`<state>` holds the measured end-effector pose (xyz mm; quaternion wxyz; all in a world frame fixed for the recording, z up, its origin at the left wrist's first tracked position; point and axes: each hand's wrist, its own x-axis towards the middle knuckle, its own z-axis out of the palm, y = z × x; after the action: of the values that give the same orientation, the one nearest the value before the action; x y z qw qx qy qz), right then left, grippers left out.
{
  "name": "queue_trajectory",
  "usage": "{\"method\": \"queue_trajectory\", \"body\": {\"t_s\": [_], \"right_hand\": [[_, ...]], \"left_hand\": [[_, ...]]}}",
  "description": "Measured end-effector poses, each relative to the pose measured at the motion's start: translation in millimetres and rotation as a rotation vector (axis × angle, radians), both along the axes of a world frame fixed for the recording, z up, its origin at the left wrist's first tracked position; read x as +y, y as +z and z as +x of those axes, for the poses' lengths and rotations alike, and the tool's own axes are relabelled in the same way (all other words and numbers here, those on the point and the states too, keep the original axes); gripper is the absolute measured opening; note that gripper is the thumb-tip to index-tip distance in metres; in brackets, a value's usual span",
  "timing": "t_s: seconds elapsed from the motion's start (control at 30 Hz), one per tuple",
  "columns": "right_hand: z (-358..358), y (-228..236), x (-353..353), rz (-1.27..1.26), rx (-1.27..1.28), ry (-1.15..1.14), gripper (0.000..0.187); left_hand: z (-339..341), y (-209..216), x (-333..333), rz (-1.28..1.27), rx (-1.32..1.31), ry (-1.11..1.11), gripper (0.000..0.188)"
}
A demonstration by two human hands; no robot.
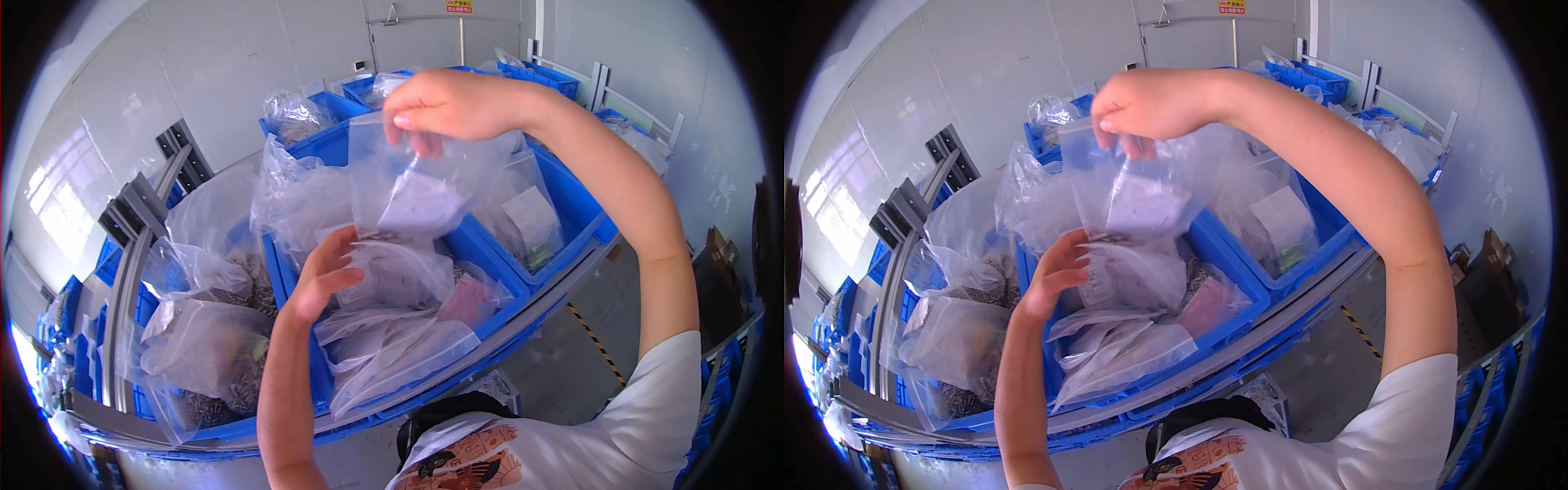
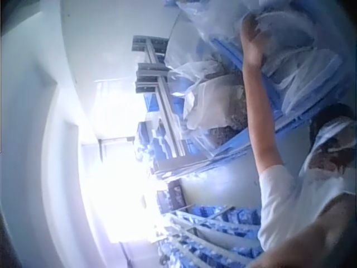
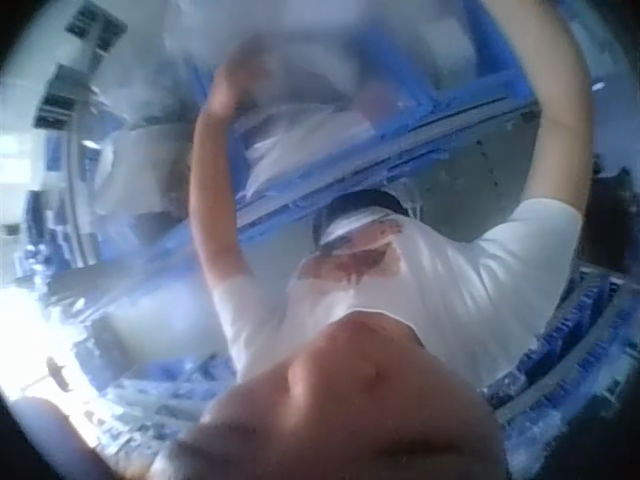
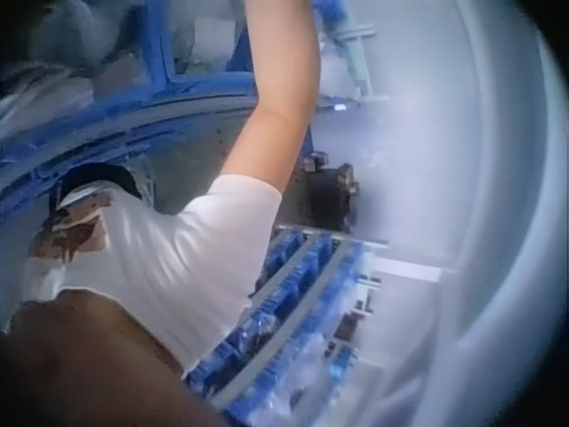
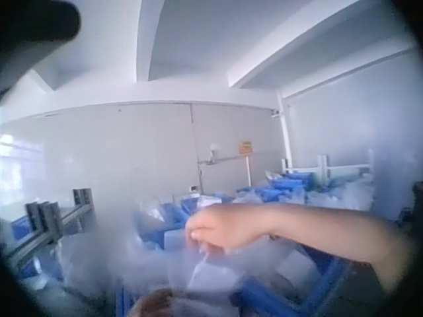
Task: The person sorts plastic bags of metal fasteners into blue bins by hand, checking the work orders inside each bag.
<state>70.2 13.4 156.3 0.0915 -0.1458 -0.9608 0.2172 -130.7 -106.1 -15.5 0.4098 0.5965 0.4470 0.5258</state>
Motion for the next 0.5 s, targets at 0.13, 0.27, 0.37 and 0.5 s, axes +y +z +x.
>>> {"method": "queue_trajectory", "body": {"t_s": [0.13, 0.27, 0.37, 0.5], "right_hand": [[-24.3, 9.2, -16.2, 0.281, 0.115, -0.144, 0.022], [-37.6, 0.1, 1.3, 0.549, 0.253, -0.102, 0.02], [-41.3, -4.7, 4.6, 0.611, 0.328, -0.118, 0.02], [-42.2, -4.6, -1.4, 0.766, 0.256, -0.247, 0.017]], "left_hand": [[-4.0, -7.0, 1.2, 0.034, -0.079, 0.017, 0.03], [-5.8, -14.8, 4.6, -0.058, -0.261, -0.046, 0.029], [2.0, -8.8, 1.1, -0.025, -0.264, -0.055, 0.031], [3.1, -4.4, -0.3, 0.037, -0.371, -0.266, 0.038]]}}
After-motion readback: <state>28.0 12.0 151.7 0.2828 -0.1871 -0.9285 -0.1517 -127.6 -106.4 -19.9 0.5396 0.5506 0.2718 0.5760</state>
